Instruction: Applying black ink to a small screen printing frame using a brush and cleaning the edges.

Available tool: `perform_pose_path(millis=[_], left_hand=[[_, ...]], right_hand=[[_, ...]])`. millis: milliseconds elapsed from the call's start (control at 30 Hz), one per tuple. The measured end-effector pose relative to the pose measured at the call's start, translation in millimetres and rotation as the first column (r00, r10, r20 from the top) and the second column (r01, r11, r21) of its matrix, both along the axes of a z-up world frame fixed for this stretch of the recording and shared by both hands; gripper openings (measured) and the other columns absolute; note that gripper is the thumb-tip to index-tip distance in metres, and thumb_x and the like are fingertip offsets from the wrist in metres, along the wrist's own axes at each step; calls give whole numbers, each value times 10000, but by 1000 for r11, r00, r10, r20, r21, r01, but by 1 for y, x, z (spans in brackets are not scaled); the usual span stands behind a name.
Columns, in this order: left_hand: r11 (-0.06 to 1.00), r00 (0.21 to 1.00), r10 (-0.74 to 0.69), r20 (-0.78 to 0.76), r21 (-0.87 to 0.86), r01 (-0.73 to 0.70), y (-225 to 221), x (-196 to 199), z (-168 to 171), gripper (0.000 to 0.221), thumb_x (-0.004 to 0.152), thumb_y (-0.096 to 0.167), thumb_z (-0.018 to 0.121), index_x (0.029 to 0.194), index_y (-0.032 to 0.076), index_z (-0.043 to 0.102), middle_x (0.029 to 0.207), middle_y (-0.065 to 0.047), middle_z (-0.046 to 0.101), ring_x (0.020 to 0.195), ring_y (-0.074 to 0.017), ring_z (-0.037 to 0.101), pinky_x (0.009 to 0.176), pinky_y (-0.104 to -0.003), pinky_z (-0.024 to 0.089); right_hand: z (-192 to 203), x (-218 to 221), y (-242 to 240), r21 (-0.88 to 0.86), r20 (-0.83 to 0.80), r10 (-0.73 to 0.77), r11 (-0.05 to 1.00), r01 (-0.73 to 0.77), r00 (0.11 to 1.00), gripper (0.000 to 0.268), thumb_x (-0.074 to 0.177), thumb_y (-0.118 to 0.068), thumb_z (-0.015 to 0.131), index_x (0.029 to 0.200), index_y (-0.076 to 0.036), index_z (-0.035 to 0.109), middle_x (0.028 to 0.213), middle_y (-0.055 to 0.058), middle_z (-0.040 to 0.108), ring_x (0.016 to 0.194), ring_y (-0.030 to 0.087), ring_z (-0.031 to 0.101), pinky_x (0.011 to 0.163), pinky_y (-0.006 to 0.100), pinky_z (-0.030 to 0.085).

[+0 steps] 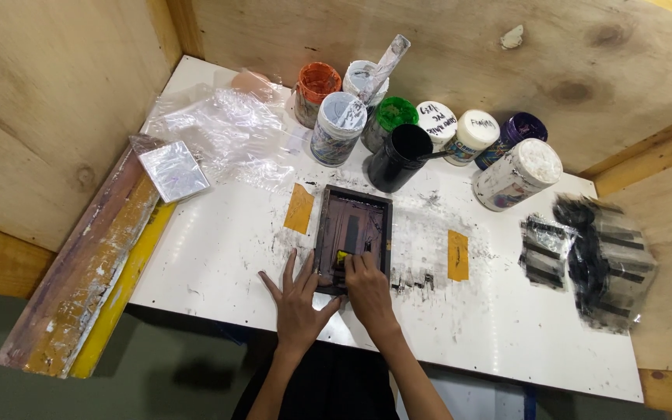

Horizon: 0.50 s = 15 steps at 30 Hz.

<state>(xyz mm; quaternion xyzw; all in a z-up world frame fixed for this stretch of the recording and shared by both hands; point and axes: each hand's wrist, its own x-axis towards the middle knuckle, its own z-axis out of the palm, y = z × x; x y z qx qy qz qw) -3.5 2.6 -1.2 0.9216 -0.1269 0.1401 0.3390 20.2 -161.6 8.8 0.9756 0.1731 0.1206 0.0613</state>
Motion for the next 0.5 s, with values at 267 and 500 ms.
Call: perform_pose_path(millis=[267,500], left_hand=[[1000,1000,-1,4,-1,1,1,0,2,489,733,433,881,1104,153,729,1562,-56,489,1535,-328,267,1109,-851,-13],[999,1000,-25,-9,-29,24,2,-1,7,421,767,383,858,1072,142,695,1564,-82,485,1534,-356,260,1109,-850,-25]], right_hand=[[8,-17,4,34,-25,18,999,-17,1000,367,820,25,737,1177,23,649,1031,140,657,967,259,600,654,330,589],[12,-29,8,37,13,50,998,-51,999,322,809,50,699,1124,8,646,1008,129,640,941,252,576,686,328,559]])
